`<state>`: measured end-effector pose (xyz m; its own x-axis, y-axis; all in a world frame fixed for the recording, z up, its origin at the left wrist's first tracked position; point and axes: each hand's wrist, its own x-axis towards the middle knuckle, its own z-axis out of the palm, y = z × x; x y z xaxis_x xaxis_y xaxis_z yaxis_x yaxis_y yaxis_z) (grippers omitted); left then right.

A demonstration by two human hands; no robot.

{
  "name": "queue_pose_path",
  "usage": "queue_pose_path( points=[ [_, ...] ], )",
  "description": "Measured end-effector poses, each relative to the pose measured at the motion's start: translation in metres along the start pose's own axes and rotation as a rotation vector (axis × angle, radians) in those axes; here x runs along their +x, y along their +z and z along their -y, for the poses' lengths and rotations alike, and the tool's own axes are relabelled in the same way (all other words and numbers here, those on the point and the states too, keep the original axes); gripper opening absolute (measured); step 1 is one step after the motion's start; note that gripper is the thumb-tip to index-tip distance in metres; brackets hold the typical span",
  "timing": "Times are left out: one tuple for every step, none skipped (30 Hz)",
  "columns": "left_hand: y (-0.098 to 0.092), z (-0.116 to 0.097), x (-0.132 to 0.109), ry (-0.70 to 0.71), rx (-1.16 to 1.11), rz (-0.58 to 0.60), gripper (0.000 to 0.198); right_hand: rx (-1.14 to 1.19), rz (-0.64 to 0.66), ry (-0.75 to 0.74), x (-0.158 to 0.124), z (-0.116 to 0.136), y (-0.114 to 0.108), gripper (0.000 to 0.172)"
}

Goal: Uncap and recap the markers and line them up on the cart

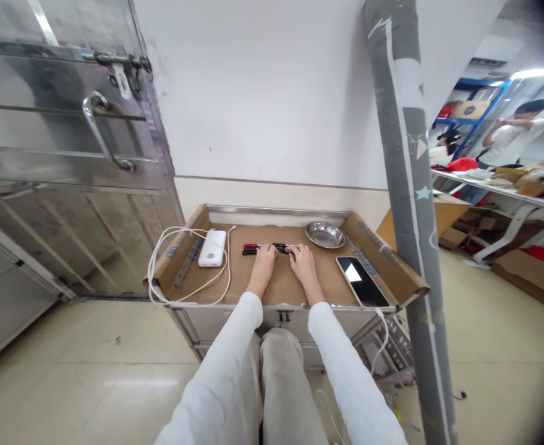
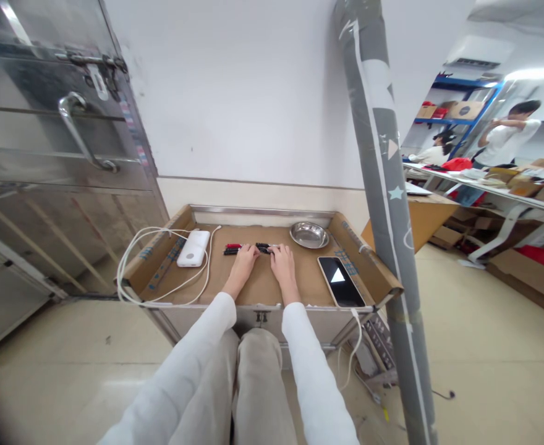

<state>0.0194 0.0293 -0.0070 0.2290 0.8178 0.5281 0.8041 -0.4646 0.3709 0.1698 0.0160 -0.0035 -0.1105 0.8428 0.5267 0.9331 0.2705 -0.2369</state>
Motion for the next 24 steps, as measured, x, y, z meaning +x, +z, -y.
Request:
queue_pose_path(
  points=[
    [-0.001,-0.001,0.000,-0.003,0.018,-0.008,0.007,0.000,-0.012,-0.002,0.000,0.001,-0.001,0.029],
    [-0.001,-0.001,0.000,-0.008,0.036,-0.013,0.006,0.001,-0.025,-0.004,0.000,0.002,-0.002,0.029],
    [-0.002,-0.002,0.000,-0.012,0.053,-0.014,0.005,0.001,-0.037,-0.002,0.000,0.003,-0.003,0.028],
    [-0.003,-0.003,-0.001,-0.013,0.071,-0.011,0.004,0.002,-0.046,0.000,0.000,0.004,-0.004,0.027],
    [-0.004,-0.003,-0.001,-0.012,0.088,-0.005,0.003,0.000,-0.049,0.001,0.000,0.005,-0.005,0.025],
    [-0.005,-0.004,-0.001,-0.010,0.106,0.002,0.004,-0.006,-0.046,0.002,0.000,0.006,-0.006,0.023],
    [-0.006,-0.005,-0.001,-0.008,0.125,0.009,0.004,-0.015,-0.039,0.004,0.000,0.006,-0.007,0.022],
    [-0.006,-0.006,-0.001,-0.006,0.145,0.014,0.005,-0.025,-0.029,0.007,0.000,0.007,-0.008,0.021],
    [-0.007,-0.007,-0.001,-0.004,0.167,0.018,0.006,-0.034,-0.017,0.011,0.000,0.007,-0.008,0.020],
    [-0.007,-0.007,-0.001,0.000,0.189,0.019,0.007,-0.039,-0.005,0.018,0.000,0.008,-0.008,0.020],
    [-0.008,-0.007,-0.001,0.007,0.210,0.019,0.009,-0.040,0.005,0.026,0.000,0.008,-0.008,0.021],
    [-0.008,-0.007,-0.002,0.014,0.228,0.018,0.010,-0.038,0.013,0.035,-0.001,0.008,-0.008,0.021],
    [-0.007,-0.007,-0.002,0.021,0.243,0.015,0.011,-0.034,0.020,0.043,-0.001,0.009,-0.008,0.021],
    [-0.007,-0.007,-0.002,0.027,0.255,0.011,0.013,-0.031,0.026,0.050,-0.001,0.009,-0.008,0.021],
    [-0.006,-0.007,-0.002,0.030,0.265,0.007,0.014,-0.029,0.031,0.053,-0.001,0.009,-0.007,0.022],
    [-0.006,-0.007,-0.002,0.030,0.274,0.003,0.016,-0.029,0.036,0.055,-0.001,0.009,-0.007,0.022],
    [-0.005,-0.007,-0.002,0.030,0.282,0.000,0.017,-0.031,0.040,0.057,-0.001,0.008,-0.007,0.023],
    [-0.005,-0.007,-0.002,0.028,0.289,-0.005,0.018,-0.035,0.045,0.059,-0.001,0.008,-0.007,0.023],
    [-0.006,-0.008,-0.002,0.022,0.294,-0.010,0.019,-0.039,0.048,0.061,-0.001,0.008,-0.006,0.024],
    [-0.007,-0.009,-0.002,0.009,0.298,-0.018,0.020,-0.043,0.050,0.063,-0.001,0.007,-0.006,0.025],
    [-0.008,-0.010,-0.002,-0.015,0.303,-0.031,0.021,-0.044,0.050,0.064,-0.001,0.007,-0.006,0.025],
    [-0.009,-0.011,-0.003,-0.052,0.309,-0.049,0.022,-0.043,0.047,0.064,-0.001,0.006,-0.005,0.026],
    [-0.011,-0.012,-0.003,-0.098,0.314,-0.072,0.023,-0.037,0.044,0.059,-0.001,0.006,-0.005,0.026],
    [-0.013,-0.014,-0.004,-0.152,0.314,-0.100,0.023,-0.027,0.040,0.051,-0.001,0.006,-0.004,0.026]
  ],
)
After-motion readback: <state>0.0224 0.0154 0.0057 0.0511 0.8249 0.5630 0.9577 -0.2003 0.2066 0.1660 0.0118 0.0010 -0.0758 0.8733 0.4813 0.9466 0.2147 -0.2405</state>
